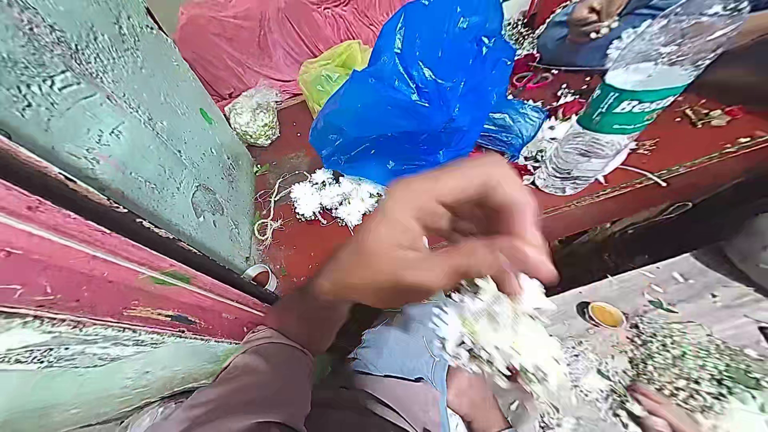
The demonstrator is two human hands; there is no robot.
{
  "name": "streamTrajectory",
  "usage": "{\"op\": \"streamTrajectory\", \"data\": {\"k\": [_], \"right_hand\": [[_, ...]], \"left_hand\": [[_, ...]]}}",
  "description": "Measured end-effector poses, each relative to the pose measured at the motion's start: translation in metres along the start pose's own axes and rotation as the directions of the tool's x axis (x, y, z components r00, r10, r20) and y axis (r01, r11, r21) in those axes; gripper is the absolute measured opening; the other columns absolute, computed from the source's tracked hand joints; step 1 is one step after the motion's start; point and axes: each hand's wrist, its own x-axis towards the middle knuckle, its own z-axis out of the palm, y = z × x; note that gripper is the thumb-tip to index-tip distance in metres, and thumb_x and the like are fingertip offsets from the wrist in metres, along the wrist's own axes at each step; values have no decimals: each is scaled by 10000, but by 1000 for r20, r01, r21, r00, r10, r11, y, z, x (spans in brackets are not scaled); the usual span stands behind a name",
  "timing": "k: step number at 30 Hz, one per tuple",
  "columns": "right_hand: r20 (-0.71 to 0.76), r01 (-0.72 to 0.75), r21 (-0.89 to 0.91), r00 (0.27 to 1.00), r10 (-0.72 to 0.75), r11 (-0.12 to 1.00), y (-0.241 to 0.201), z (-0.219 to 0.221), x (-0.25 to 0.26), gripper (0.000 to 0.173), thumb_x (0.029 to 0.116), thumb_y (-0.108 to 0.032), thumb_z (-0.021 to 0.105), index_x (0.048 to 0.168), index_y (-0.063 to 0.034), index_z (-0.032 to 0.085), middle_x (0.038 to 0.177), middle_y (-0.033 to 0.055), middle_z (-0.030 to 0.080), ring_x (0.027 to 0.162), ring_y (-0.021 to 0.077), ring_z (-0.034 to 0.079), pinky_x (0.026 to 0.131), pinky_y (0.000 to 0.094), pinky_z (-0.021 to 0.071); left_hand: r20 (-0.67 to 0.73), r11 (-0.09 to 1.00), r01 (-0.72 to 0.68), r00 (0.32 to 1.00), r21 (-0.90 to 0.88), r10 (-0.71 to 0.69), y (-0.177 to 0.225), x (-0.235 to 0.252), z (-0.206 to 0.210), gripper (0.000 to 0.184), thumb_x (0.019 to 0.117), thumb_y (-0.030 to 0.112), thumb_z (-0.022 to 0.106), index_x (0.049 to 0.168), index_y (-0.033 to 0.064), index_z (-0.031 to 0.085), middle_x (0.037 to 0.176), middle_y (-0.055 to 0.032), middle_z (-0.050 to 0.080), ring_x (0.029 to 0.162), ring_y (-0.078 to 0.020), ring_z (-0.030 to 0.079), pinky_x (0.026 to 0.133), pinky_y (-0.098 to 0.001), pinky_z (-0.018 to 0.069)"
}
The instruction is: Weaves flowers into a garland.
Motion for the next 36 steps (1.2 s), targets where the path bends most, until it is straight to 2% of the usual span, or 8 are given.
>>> {"op": "streamTrajectory", "data": {"k": [4, 8, 14, 19, 27, 31, 34, 36], "right_hand": [[135, -363, -59, 920, 367, 930, 2, 38, -24, 313, 1062, -174, 494, 1171, 78, 643, 1154, 154, 720, 1093, 206, 687, 941, 402, 561], [151, -409, -96, 895, 420, 907, -1, 47, -22, 304, 1060, -191, 506, 1133, 39, 691, 1097, 129, 740, 1036, 196, 705, 905, 391, 575], [52, -413, -134, 905, 422, 901, 63, 30, -34, 255, 1049, -190, 568, 1014, 8, 724, 944, 80, 754, 881, 131, 713, 805, 341, 595], [49, -394, -213, 910, 412, 894, 65, 26, -38, 196, 999, -184, 646, 950, -17, 738, 844, 3, 739, 771, 10, 685, 742, 215, 577], [71, -426, -324, 879, 471, 845, 74, 16, -39, 227, 1018, -230, 626, 1032, -29, 732, 898, 49, 736, 820, 93, 696, 789, 328, 586], [88, -424, -317, 877, 472, 848, 90, 11, -45, 233, 995, -269, 649, 1033, -56, 736, 893, 51, 736, 811, 97, 693, 766, 321, 590], [77, -415, -339, 882, 465, 844, 93, 9, -42, 235, 985, -280, 659, 1026, -63, 739, 889, 50, 738, 801, 99, 691, 759, 334, 586], [82, -397, -338, 891, 447, 853, 90, 14, -44, 231, 983, -281, 660, 1025, -70, 743, 898, 42, 738, 810, 103, 690, 772, 349, 583]], "left_hand": [[-254, 887, 44, 964, 461, 84, 27, -4, -61, 64, 1004, 42, 586, 1052, 8, 560, 972, -133, 744, 805, -232, 742, 618, -350, 618], [-560, 587, 373, 811, 718, 170, 46, -7, -109, 110, 996, 128, 636, 1065, 61, 583, 993, -48, 754, 825, -164, 747, 628, -319, 622], [-870, 259, 832, 484, 491, 95, 8, 9, -202, 251, 913, 242, 675, 1093, 68, 662, 957, -82, 741, 846, -211, 741, 764, -479, 626], [-908, 92, 908, 415, 409, -54, -52, -8, -230, 270, 893, 262, 695, 1027, 29, 697, 1009, -179, 726, 950, -349, 717, 848, -613, 573], [-900, 47, 931, 362, 362, -244, -95, -71, -209, 341, 895, 356, 732, 1089, 77, 698, 993, -155, 737, 907, -332, 741, 844, -623, 592], [-828, 42, 848, 525, 528, -196, -76, -62, -140, 359, 952, 397, 659, 1180, 120, 678, 1047, -93, 734, 929, -298, 710, 818, -614, 550], [-465, 457, 596, 802, 660, -374, -65, -52, -23, 180, 1026, 255, 612, 1090, 99, 676, 987, -52, 699, 749, -164, 653, 638, -380, 569], [-34, 718, 480, 841, 504, -540, -87, -63, 46, 171, 986, 204, 647, 1015, 57, 731, 912, -40, 717, 781, -114, 672, 719, -344, 588]]}}
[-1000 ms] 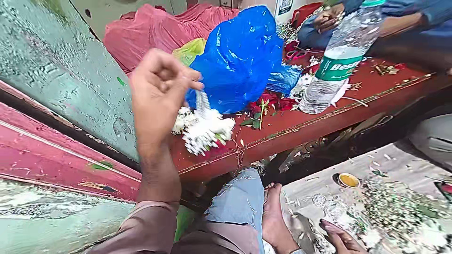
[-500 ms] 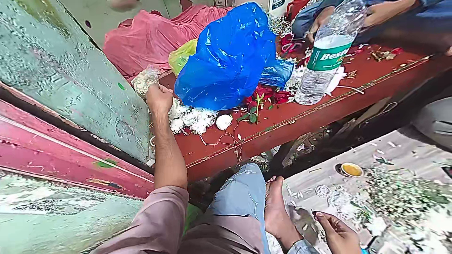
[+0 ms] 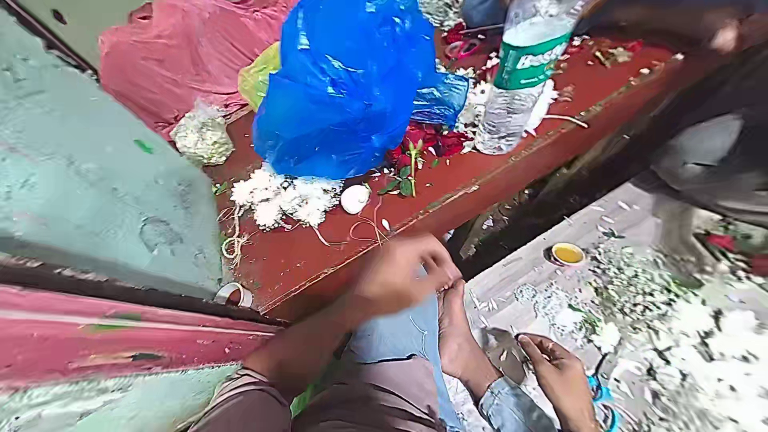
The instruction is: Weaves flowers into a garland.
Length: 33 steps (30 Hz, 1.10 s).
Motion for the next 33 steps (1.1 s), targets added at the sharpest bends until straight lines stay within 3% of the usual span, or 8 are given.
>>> {"op": "streamTrajectory", "data": {"k": [4, 14, 17, 20, 25, 28, 31, 33], "right_hand": [[-114, 39, 104, 993, -27, 994, -35, -26, -24, 212, 998, -262, 649, 1030, -79, 750, 933, 20, 749, 858, 100, 709, 801, 320, 608], [-678, 37, 509, 633, 374, 860, 28, -89, -114, 163, 1021, -143, 597, 1072, -25, 698, 930, 95, 721, 807, 198, 690, 743, 388, 594], [-607, -295, 215, 707, 364, 931, 28, -87, -99, 205, 1016, -221, 625, 1061, -44, 718, 920, 85, 722, 800, 203, 687, 732, 425, 582], [-470, -621, -269, 752, 463, 736, 29, -73, -62, 277, 941, -352, 679, 1043, -101, 734, 902, 141, 724, 825, 350, 701, 713, 637, 548], [-426, -709, -521, 698, 575, 475, 33, -46, -23, 393, 849, -357, 709, 1114, -71, 660, 985, 196, 716, 935, 419, 703, 726, 637, 540], [-423, -753, -347, 658, 623, 559, 28, -59, -25, 500, 777, -402, 759, 1163, -99, 666, 971, 154, 725, 942, 367, 703, 786, 619, 542], [-366, -618, 217, 666, 650, 756, 26, -78, -46, 418, 805, -248, 796, 1128, -48, 620, 818, 101, 698, 682, 224, 680, 626, 430, 580], [-297, -403, 602, 689, 662, 689, 14, -86, -61, 332, 899, -123, 723, 1158, 5, 560, 803, 152, 696, 642, 238, 685, 586, 397, 596]], "left_hand": [[459, 985, -132, 872, -114, 170, -27, -5, 118, 243, 973, 317, 659, 952, 91, 748, 848, -38, 729, 771, -145, 690, 740, -412, 590], [576, 993, 78, 817, -83, -16, -107, 5, 173, 241, 967, 345, 631, 981, 125, 728, 755, 35, 671, 607, -62, 598, 589, -290, 531], [620, 994, 96, 784, -61, -37, -115, -3, 177, 256, 975, 359, 621, 997, 126, 725, 766, 33, 674, 617, -60, 600, 599, -285, 531], [648, 990, 138, 756, -22, -91, -123, -11, 184, 262, 974, 363, 616, 1016, 131, 728, 783, 27, 679, 647, -76, 617, 637, -323, 548], [662, 987, 156, 736, 37, -141, -143, -19, 199, 264, 963, 397, 615, 993, 164, 735, 790, 35, 691, 674, -91, 646, 672, -369, 568], [652, 985, 165, 742, 45, -154, -152, -20, 201, 280, 959, 420, 613, 984, 168, 734, 771, 38, 685, 668, -101, 645, 667, -374, 565], [653, 982, 184, 737, 51, -172, -156, -17, 202, 286, 963, 421, 617, 996, 164, 737, 780, 29, 693, 680, -111, 655, 688, -393, 573], [650, 981, 189, 740, 43, -172, -160, -14, 204, 289, 963, 429, 615, 997, 169, 736, 779, 31, 691, 675, -105, 651, 680, -387, 572]]}}
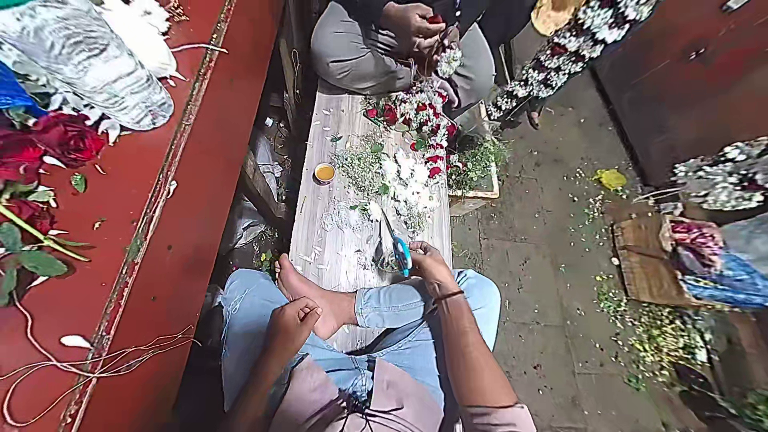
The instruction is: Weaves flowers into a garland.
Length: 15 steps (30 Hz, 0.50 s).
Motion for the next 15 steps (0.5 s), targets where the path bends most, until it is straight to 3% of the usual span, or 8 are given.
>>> {"op": "streamTrajectory", "data": {"k": [2, 4, 6, 8, 9, 11, 13, 15], "right_hand": [[34, 16, 195, 999, -23, 981, -5, -9, -10, 359, 914, -83, 678, 1225, 11, 525, 830, 189, 699, 682, 277, 701, 615, 427, 611], [36, 65, 240, 996, -76, 969, -8, -13, -12, 467, 893, -49, 681, 1319, 3, 499, 886, 200, 712, 718, 283, 711, 632, 432, 618], [-4, 142, 217, 989, -145, 966, -13, -14, -1, 539, 871, -8, 686, 1366, -9, 472, 918, 188, 724, 737, 269, 720, 632, 414, 621], [-101, 225, 88, 971, -216, 970, -19, -18, 25, 579, 855, 19, 711, 1379, -27, 469, 896, 152, 718, 731, 239, 705, 645, 397, 612], [-155, 255, -18, 955, -255, 967, -22, -20, 41, 593, 842, -4, 732, 1377, -41, 480, 866, 124, 703, 706, 219, 681, 634, 390, 594], [-227, 258, -263, 920, -319, 930, -33, -23, 77, 598, 830, -115, 767, 1368, -74, 512, 835, 108, 682, 668, 227, 644, 628, 435, 562], [-252, 187, -494, 904, -346, 849, -45, -25, 108, 565, 852, -210, 760, 1353, -92, 528, 869, 151, 680, 708, 318, 651, 640, 544, 547], [-242, 93, -710, 899, -365, 698, -52, -23, 125, 447, 883, -239, 742, 1259, -48, 591, 948, 231, 687, 809, 436, 666, 667, 650, 528]], "left_hand": [[2, 1000, -14, 1000, -14, 14, -2, 6, 3, 286, 965, 426, 610, 998, 169, 732, 786, 33, 693, 679, -98, 655, 680, -378, 575], [11, 999, -38, 999, 2, 38, -2, 14, 5, 290, 970, 419, 613, 1017, 158, 730, 832, 17, 705, 735, -111, 669, 726, -400, 575], [65, 995, -86, 994, 53, 83, -4, 24, 7, 318, 959, 418, 634, 1084, 141, 728, 984, -17, 716, 908, -147, 687, 869, -425, 575], [217, 981, -140, 970, 137, 108, -3, 33, 7, 430, 921, 455, 671, 1210, 137, 702, 1217, -86, 665, 1183, -252, 601, 1078, -481, 458], [279, 968, -168, 954, 184, 113, -3, 36, 8, 490, 900, 502, 680, 1258, 168, 690, 1291, -111, 630, 1261, -306, 541, 1120, -519, 403], [332, 948, -204, 936, 244, 116, -4, 39, 10, 543, 868, 586, 674, 1293, 247, 679, 1357, -131, 579, 1303, -369, 475, 1116, -584, 370], [335, 950, -202, 935, 240, 114, -6, 42, 11, 499, 877, 594, 654, 1273, 291, 677, 1346, -103, 576, 1295, -351, 473, 1096, -591, 374], [328, 958, -205, 935, 199, 132, -11, 44, 13, 439, 906, 565, 637, 1242, 286, 685, 1324, -76, 608, 1302, -334, 489, 1090, -610, 378]]}}
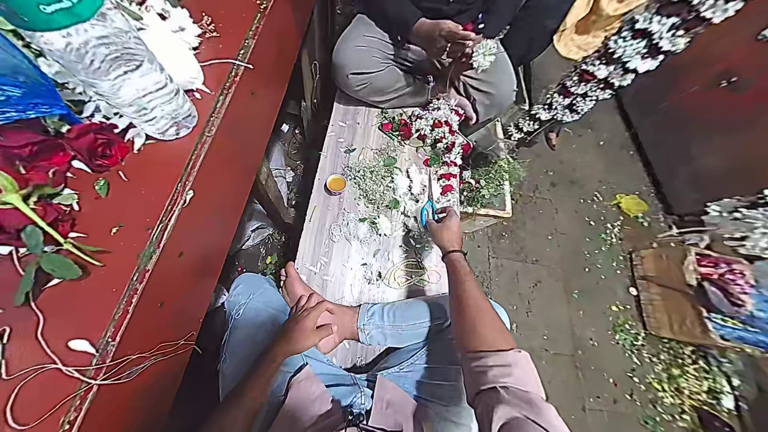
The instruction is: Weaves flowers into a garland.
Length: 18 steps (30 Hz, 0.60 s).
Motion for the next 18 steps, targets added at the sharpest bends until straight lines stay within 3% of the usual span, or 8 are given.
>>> {"op": "streamTrajectory", "data": {"k": [2, 4, 6, 8, 10, 12, 15, 18], "right_hand": [[23, 66, -281, 998, -62, 957, -21, 7, 1, 374, 865, -252, 760, 1136, -10, 674, 1175, 297, 630, 1051, 516, 626, 779, 717, 516], [56, 227, -382, 973, -222, 896, -54, 25, -12, 353, 812, -264, 789, 1058, -20, 724, 1262, 302, 604, 1166, 531, 573, 844, 734, 488], [177, 417, -293, 908, -380, 860, -83, 57, -31, 346, 872, -328, 759, 1102, -69, 746, 1274, 224, 640, 1169, 450, 612, 906, 672, 516], [280, 525, -192, 839, -466, 829, -103, 99, -46, 397, 868, -369, 747, 1183, -128, 736, 1286, 165, 651, 1176, 391, 625, 920, 632, 530], [371, 556, -216, 807, -459, 802, -113, 126, -53, 555, 833, -416, 788, 1319, -168, 685, 1360, 167, 609, 1222, 415, 580, 920, 651, 498], [435, 584, -264, 782, -446, 767, -119, 137, -60, 534, 852, -384, 776, 1332, -171, 679, 1411, 208, 582, 1272, 457, 551, 982, 698, 457], [427, 667, -306, 734, -529, 679, -122, 146, -69, 321, 903, -294, 673, 1130, -78, 745, 1277, 233, 659, 1204, 451, 607, 991, 683, 456], [406, 615, -278, 771, -490, 738, -111, 130, -61, 297, 914, -291, 662, 1119, -89, 734, 1184, 191, 701, 1126, 391, 662, 958, 620, 508]], "left_hand": [[-15, 999, -21, 1000, -36, 20, -5, 4, -1, 405, 920, 547, 627, 1223, 287, 695, 1290, -49, 624, 1285, -309, 500, 1080, -603, 387], [0, 998, -4, 1000, -57, 4, -3, 7, -4, 386, 929, 531, 627, 1232, 302, 693, 1294, -31, 610, 1290, -293, 485, 1081, -591, 383], [2, 999, 11, 1000, -49, -11, -1, 9, -3, 383, 933, 527, 623, 1232, 299, 691, 1301, -25, 604, 1292, -289, 483, 1076, -579, 387], [12, 999, 18, 1000, -40, -17, 0, 9, -4, 385, 938, 534, 614, 1230, 295, 689, 1308, -25, 600, 1297, -292, 481, 1073, -585, 390], [30, 998, 1, 1000, -62, 1, 1, 9, -7, 383, 944, 519, 622, 1238, 282, 691, 1319, -31, 604, 1306, -297, 479, 1095, -598, 376], [7, 994, -33, 999, -101, 34, 2, 8, -7, 370, 947, 488, 653, 1230, 255, 704, 1316, -48, 621, 1302, -305, 494, 1111, -594, 376], [-52, 993, -49, 998, -107, 44, -2, 4, -6, 359, 945, 470, 671, 1201, 224, 720, 1304, -71, 640, 1307, -320, 507, 1114, -603, 380], [-50, 991, -51, 998, -125, 45, -5, 8, -5, 348, 948, 468, 657, 1179, 215, 719, 1294, -60, 632, 1311, -309, 497, 1110, -604, 378]]}}
